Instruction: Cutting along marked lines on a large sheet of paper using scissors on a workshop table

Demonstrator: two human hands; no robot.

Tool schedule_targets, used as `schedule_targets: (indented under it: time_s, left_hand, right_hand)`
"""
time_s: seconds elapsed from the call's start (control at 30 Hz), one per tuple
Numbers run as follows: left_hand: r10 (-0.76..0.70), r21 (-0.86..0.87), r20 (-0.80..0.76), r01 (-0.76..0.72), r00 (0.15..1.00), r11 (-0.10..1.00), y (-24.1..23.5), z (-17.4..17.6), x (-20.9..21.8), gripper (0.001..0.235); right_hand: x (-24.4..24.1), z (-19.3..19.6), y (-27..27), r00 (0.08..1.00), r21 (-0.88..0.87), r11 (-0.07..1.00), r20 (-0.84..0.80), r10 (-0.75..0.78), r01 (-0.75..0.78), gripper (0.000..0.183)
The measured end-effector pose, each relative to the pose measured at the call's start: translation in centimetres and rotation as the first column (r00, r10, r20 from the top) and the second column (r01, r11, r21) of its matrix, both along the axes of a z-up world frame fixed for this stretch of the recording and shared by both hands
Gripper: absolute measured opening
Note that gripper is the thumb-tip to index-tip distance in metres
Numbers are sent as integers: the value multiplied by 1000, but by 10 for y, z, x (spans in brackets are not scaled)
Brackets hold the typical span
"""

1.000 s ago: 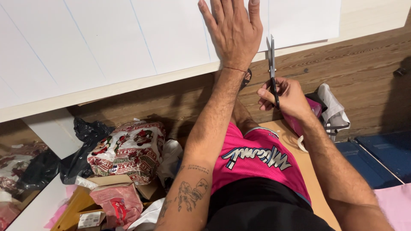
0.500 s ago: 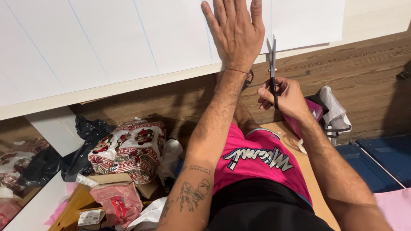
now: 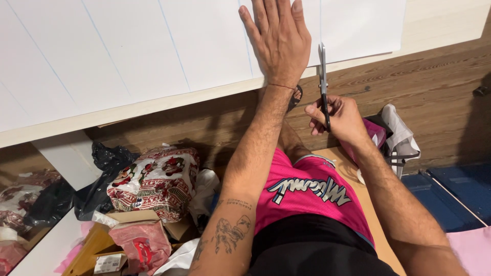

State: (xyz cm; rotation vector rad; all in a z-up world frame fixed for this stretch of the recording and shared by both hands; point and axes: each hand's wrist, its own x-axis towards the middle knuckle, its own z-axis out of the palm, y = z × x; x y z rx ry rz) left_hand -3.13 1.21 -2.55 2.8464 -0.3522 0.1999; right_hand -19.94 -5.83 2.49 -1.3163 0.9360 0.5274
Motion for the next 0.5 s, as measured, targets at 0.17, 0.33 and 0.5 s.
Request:
schedule_targets:
  time_s: [0.17,0.33,0.5]
  left_hand:
    - [-19,223,-146,51,989,973,0,3,3,50]
    - [-23,267,-146,61,989,962,0,9,2,50]
    - [-32,314,-196,93,980,945,0,13,2,52]
  right_hand:
    - [-4,-11,2,1000,12,1000,3,-6,6,20]
    - [-2,-7,3,999,18,999,33,-29,28,19]
    - [4,0,4,997,39,997,26,-72,71,21]
